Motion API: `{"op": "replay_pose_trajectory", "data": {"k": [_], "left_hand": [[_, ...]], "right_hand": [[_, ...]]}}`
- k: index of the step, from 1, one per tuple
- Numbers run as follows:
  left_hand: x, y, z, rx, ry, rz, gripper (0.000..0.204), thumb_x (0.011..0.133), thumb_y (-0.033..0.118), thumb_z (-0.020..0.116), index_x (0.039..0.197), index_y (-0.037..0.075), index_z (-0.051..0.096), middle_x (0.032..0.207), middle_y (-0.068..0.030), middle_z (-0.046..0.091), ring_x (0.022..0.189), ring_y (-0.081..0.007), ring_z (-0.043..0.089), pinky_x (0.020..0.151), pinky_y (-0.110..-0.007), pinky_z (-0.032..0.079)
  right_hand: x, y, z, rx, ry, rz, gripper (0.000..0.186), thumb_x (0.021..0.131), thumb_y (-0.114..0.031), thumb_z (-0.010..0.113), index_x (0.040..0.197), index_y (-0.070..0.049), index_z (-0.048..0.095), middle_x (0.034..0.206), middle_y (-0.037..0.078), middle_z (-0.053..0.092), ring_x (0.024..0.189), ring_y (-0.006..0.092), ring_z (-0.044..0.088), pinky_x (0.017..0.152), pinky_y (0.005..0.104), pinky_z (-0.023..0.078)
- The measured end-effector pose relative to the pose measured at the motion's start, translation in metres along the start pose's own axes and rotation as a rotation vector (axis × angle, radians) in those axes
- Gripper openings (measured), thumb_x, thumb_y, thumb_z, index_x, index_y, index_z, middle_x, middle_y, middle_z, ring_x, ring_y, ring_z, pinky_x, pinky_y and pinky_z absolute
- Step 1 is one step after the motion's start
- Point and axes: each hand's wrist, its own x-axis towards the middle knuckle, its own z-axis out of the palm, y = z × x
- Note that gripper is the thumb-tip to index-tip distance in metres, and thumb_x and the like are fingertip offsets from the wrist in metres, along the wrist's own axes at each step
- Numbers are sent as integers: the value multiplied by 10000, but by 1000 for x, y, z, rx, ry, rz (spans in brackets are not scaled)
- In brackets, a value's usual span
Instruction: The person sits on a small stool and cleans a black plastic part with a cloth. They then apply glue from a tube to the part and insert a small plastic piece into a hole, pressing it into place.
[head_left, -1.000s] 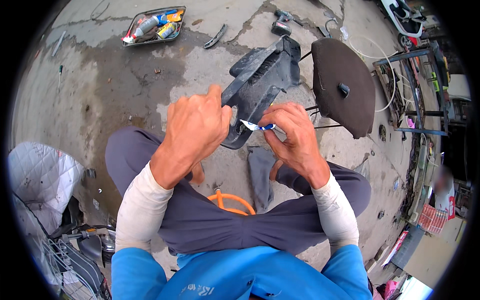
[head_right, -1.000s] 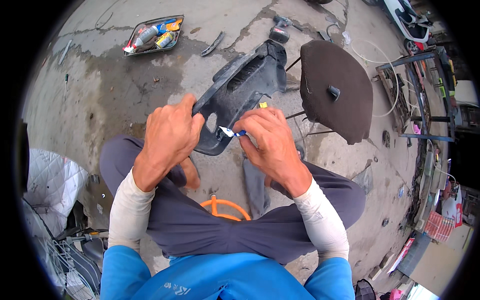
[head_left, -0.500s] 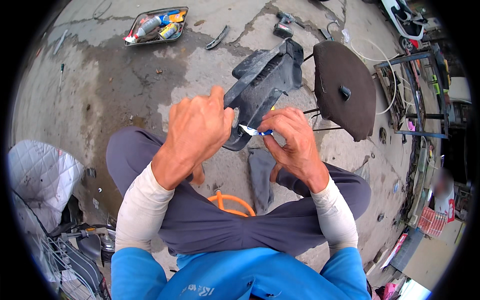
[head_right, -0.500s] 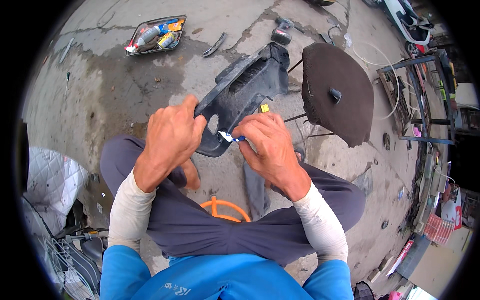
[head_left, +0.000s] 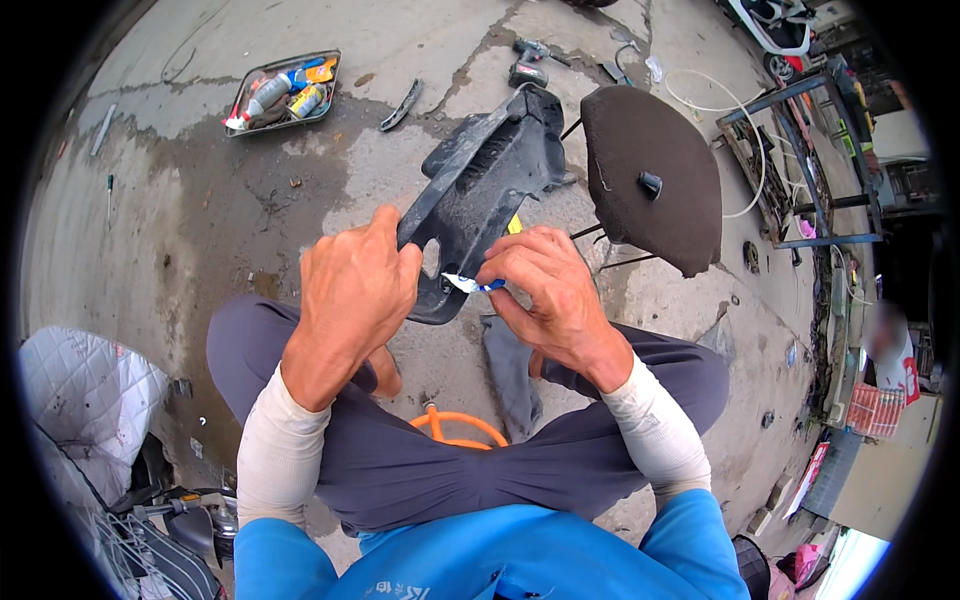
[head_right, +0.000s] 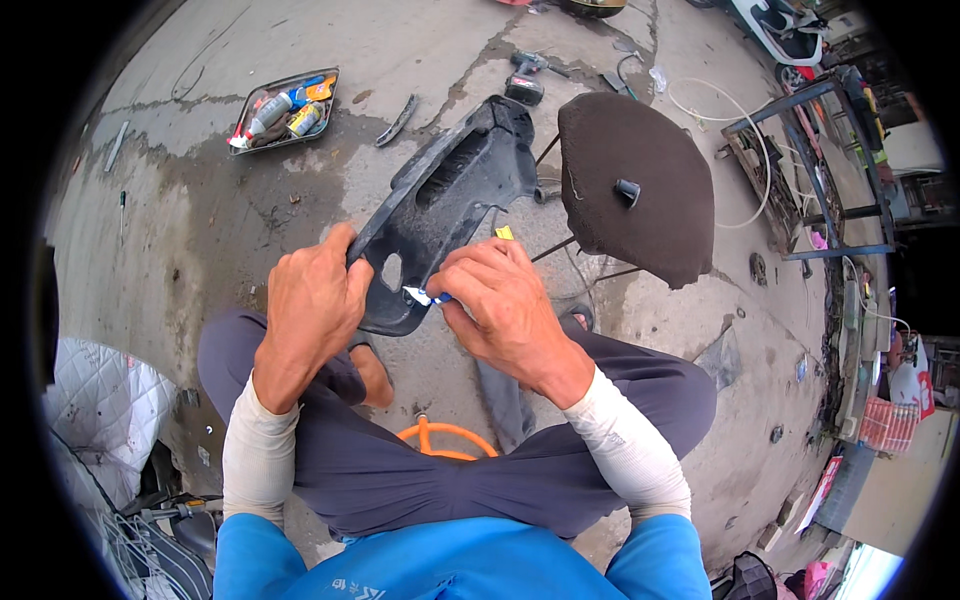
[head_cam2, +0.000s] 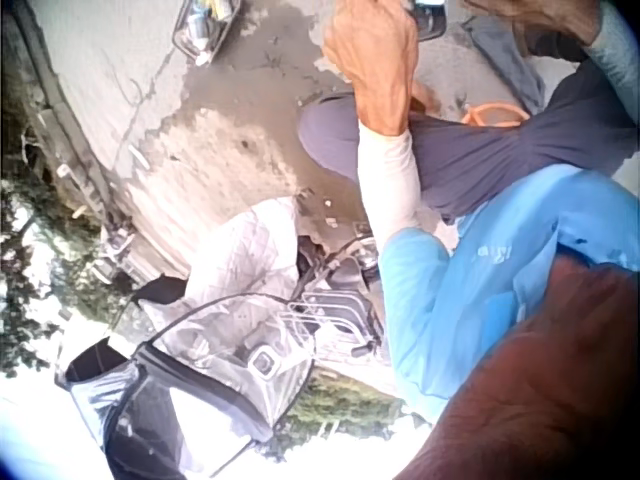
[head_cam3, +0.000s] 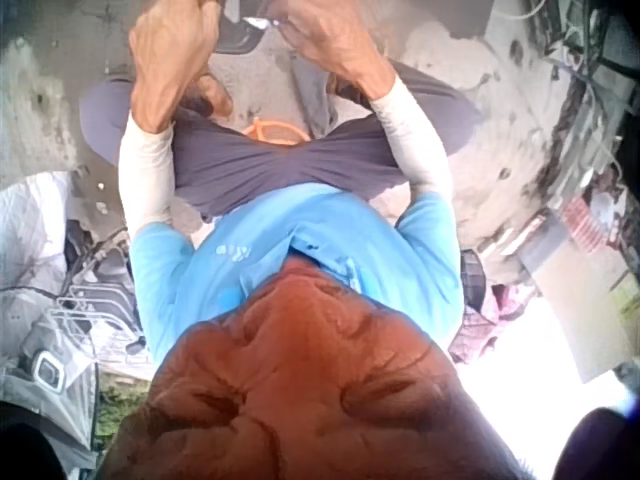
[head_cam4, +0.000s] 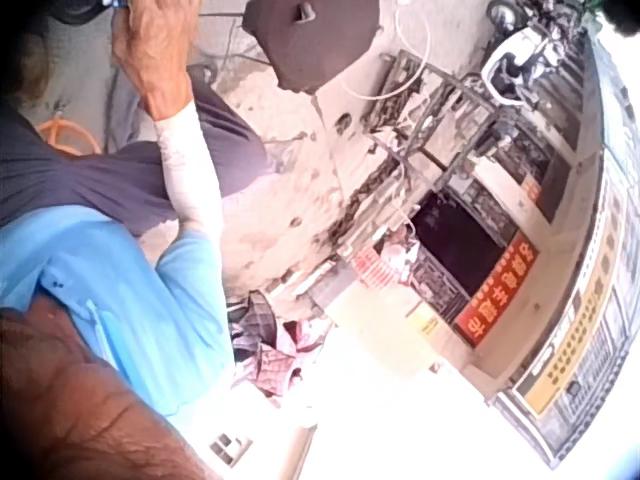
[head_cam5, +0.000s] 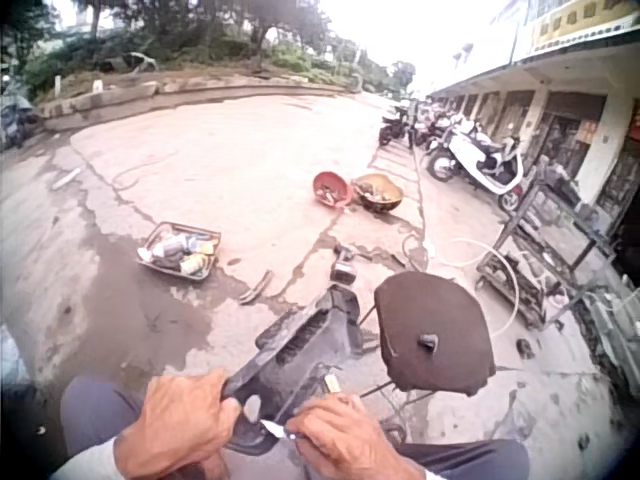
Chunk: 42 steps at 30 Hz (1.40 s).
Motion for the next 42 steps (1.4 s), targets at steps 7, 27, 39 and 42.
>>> {"op": "replay_pose_trajectory", "data": {"k": [7,27,39,42], "left_hand": [[10,11,-29,-12,67,-10,172,869,152,604,908,-16,617,693,-265,643,681,-481,648,646,-551,495],[162,118,12,100,76,479,240,903,200,599,989,-15,659,719,-263,634,733,-469,646,692,-537,492],[204,132,80,74,93,586,213,921,220,596,961,12,620,698,-231,666,698,-461,661,648,-560,511],[209,131,85,158,15,559,209,925,223,596,960,18,622,740,-228,688,722,-451,673,667,-561,519]], "right_hand": [[13,-4,-18,-22,154,-48,265,749,12,749,983,-83,665,945,37,682,1027,238,653,934,406,450],[-13,64,-123,-310,513,96,177,788,-34,732,949,-86,681,906,59,711,987,252,664,894,403,452],[-19,100,-135,-296,557,327,179,797,-37,754,961,-83,700,901,54,705,898,247,675,845,362,463],[-17,106,-129,-270,590,315,157,811,-60,736,958,-95,694,863,58,680,870,252,660,822,390,446]]}}
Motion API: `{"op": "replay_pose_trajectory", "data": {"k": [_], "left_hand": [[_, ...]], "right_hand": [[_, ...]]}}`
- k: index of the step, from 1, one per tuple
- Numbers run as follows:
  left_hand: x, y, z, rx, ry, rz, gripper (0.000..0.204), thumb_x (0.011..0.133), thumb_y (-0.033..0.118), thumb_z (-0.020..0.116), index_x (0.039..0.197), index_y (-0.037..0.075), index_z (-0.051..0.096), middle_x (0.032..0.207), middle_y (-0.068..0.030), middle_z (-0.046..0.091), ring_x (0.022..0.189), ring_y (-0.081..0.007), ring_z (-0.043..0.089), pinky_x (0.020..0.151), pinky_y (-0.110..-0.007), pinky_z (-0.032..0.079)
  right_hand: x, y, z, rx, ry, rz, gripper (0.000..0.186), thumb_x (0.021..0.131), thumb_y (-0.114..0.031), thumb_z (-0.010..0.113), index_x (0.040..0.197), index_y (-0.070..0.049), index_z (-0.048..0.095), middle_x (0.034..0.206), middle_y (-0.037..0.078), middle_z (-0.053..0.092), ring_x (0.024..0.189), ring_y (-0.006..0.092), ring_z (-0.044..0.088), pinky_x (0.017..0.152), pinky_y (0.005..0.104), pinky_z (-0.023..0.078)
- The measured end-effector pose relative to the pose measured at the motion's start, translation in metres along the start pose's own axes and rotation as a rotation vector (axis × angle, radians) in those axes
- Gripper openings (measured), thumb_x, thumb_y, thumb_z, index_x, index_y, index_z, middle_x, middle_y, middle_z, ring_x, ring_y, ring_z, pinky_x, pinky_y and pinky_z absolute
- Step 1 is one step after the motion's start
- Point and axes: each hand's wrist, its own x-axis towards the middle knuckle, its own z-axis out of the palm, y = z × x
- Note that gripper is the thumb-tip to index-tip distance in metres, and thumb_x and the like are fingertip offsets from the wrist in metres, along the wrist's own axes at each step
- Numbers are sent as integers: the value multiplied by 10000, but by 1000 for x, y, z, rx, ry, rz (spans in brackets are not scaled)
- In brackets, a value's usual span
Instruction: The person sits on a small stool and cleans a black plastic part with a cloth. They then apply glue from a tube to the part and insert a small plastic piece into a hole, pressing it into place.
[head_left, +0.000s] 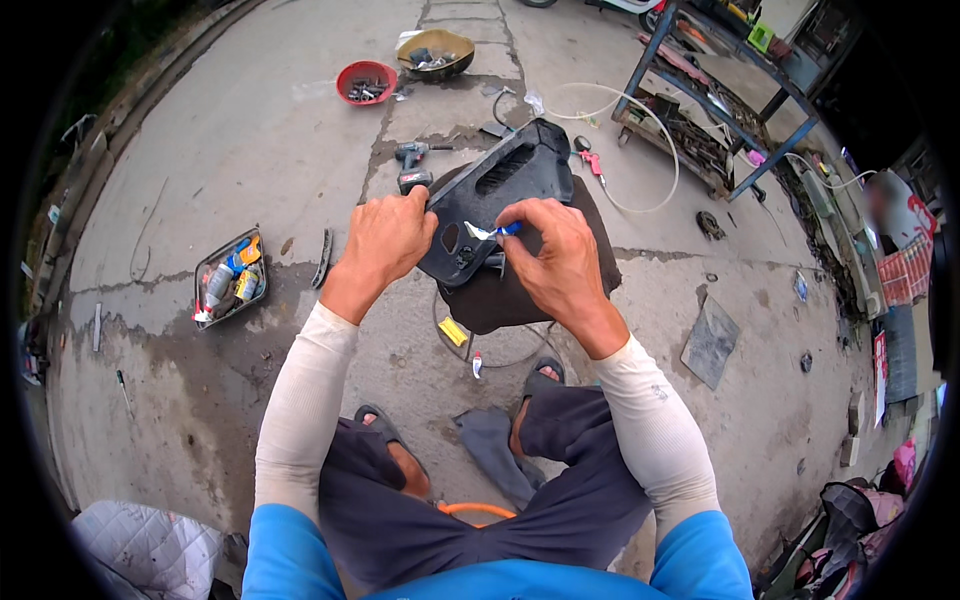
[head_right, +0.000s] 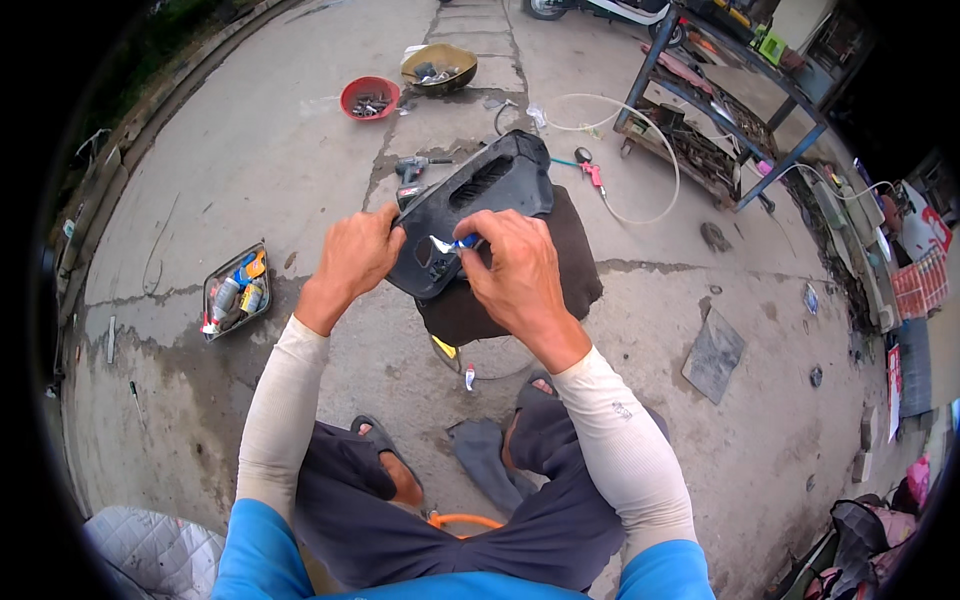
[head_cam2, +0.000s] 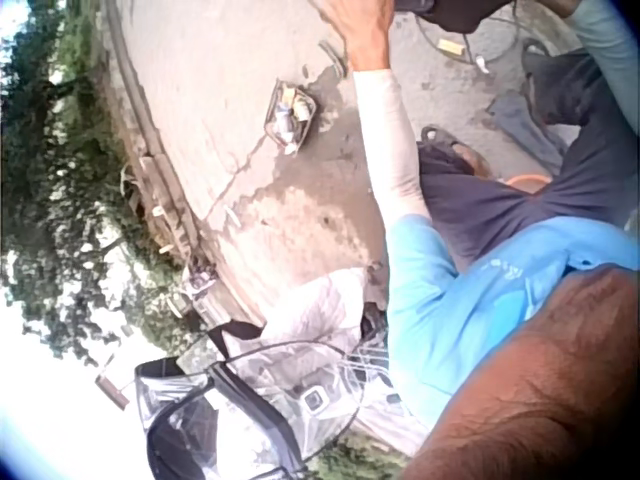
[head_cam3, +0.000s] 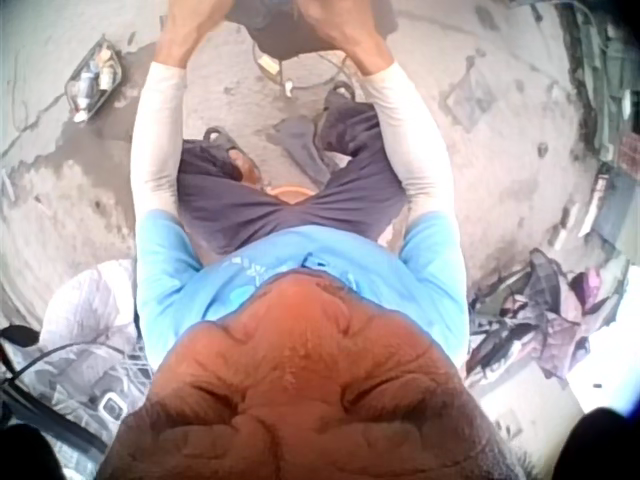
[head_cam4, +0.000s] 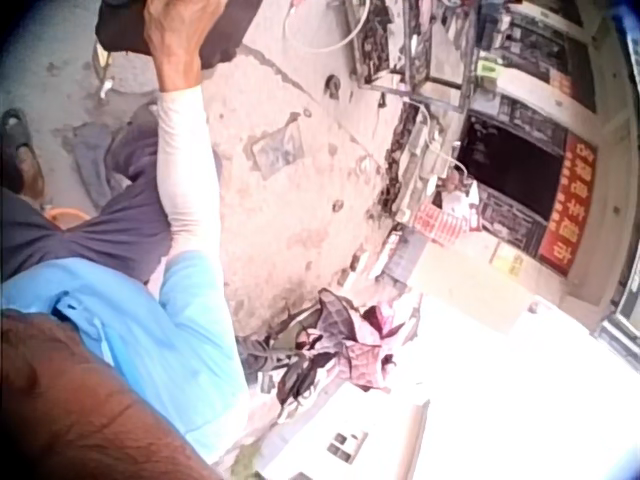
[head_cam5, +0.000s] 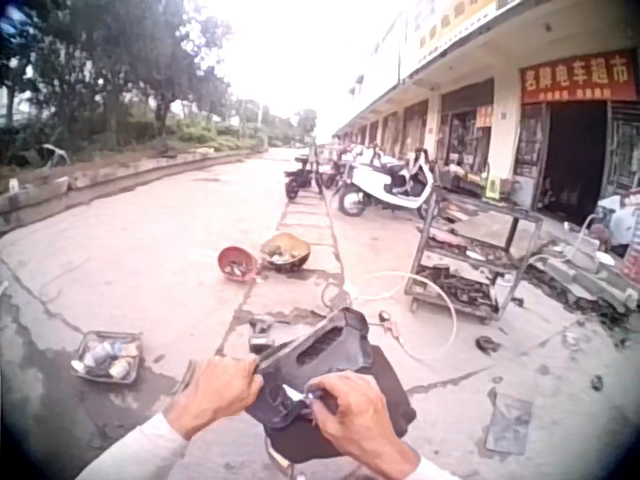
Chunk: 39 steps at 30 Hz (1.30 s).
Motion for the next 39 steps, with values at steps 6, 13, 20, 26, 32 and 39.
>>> {"op": "replay_pose_trajectory", "data": {"k": [6,13,20,26,32,39], "left_hand": [[1,3,-7,-94,-59,-74,291,935,267,638,1107,33,643,901,-222,719,882,-426,683,765,-527,514],[-23,19,-8,-246,312,43,284,835,165,746,1077,53,646,1053,-108,650,985,-343,633,802,-454,495],[-49,54,20,-44,249,399,274,739,137,814,972,66,690,941,-57,565,895,-241,558,731,-385,428],[-38,69,44,63,185,358,300,739,143,797,1013,49,718,915,-55,557,912,-231,549,741,-370,415],[-32,70,57,134,237,366,260,738,122,761,989,61,731,888,-50,564,883,-228,548,725,-372,402],[-32,72,49,19,201,338,290,686,108,797,960,87,703,900,-51,559,885,-241,556,735,-379,411]], "right_hand": [[-2,9,2,-59,-42,52,161,823,-69,730,975,-94,683,848,59,669,855,255,654,821,396,447],[-5,18,6,-39,-31,145,149,834,-98,734,978,-93,695,825,78,677,823,284,665,796,409,469],[3,15,7,47,-60,380,170,848,-143,736,994,-64,699,856,129,717,792,327,690,708,443,523],[9,16,8,64,-31,422,161,856,-153,732,990,-68,705,848,122,724,796,316,697,715,437,528],[11,20,9,70,4,384,143,857,-150,723,970,-67,699,827,117,725,803,318,700,718,442,532],[10,26,10,36,27,354,186,847,-160,746,997,-52,723,834,126,749,738,273,715,675,389,527]]}}
